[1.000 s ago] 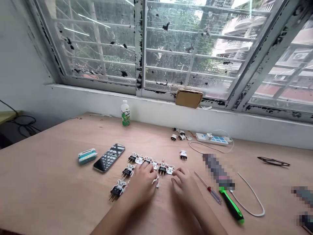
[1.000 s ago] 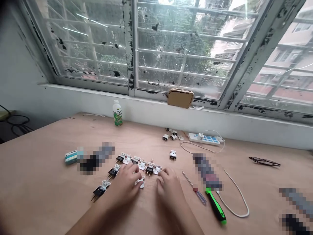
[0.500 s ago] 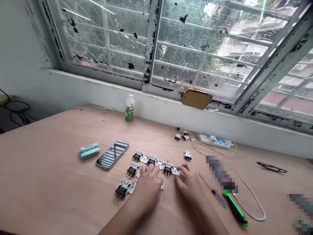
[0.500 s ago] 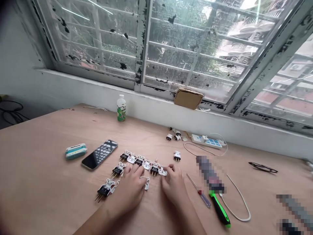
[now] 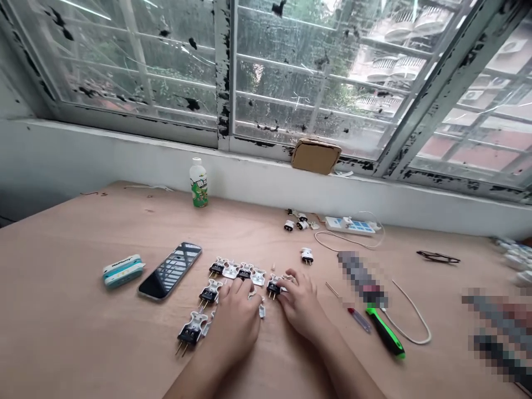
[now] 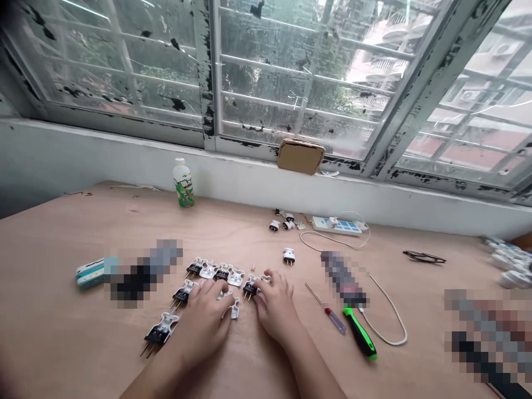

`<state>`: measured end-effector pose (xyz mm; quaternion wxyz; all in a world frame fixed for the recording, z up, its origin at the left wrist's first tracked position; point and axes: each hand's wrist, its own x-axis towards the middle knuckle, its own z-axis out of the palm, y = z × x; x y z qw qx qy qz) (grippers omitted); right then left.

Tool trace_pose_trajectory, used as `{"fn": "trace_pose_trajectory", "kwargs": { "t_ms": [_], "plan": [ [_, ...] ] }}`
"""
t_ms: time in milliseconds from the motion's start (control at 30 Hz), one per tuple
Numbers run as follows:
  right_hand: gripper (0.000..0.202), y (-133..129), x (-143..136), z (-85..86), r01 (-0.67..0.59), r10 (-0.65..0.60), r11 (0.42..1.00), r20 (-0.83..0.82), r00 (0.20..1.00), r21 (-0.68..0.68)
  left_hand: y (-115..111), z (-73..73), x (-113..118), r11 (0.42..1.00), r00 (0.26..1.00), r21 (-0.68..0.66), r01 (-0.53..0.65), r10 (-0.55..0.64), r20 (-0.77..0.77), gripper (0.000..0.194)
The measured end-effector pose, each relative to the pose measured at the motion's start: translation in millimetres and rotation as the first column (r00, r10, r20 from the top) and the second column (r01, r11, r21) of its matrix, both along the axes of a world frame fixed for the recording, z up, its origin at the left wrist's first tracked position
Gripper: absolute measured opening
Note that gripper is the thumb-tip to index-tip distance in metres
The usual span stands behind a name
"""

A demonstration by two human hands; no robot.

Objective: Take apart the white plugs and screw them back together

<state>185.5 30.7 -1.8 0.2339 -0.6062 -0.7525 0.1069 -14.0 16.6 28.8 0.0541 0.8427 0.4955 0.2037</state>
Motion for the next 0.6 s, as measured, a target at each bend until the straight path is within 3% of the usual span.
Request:
{"fn": "trace_pose_trajectory", "kwargs": {
  "t_ms": [167,267,367,433,500,600],
  "plan": [
    [0.027,-21,10,11.3,-0.038,0.038,0.999,0.014,0.999,-0.022,1,-0.9,3,0.996,0.987,0.064,0.057,-0.066,0.143,0.020],
    [0.031,-36,19,17.3,-0.070,0.072,0.997,0.061,0.996,-0.034,-1,-5.3,8,0.987,0.950,0.049,0.151,-0.159,0.267,0.021],
    [0.034,-50,29,23.0,-0.137,0.138,0.990,0.010,0.990,-0.044,-5,-10.9,20,0.975,0.883,-0.084,0.206,-0.148,0.446,0.022],
    [0.035,-57,34,28.8,-0.181,0.178,0.983,-0.068,0.982,-0.043,-8,-11.7,31,0.943,0.814,-0.269,0.194,-0.002,0.581,0.035],
    [0.035,-62,37,37.8,-0.215,0.207,0.976,-0.140,0.968,-0.042,-9,-9.3,43,0.840,0.700,-0.478,0.258,0.179,0.691,0.048],
    [0.032,-63,42,56.0,-0.263,0.249,0.963,-0.194,0.949,-0.053,-5,-6.0,56,0.601,0.535,-0.625,0.499,0.353,0.767,0.055]
  ]
}}
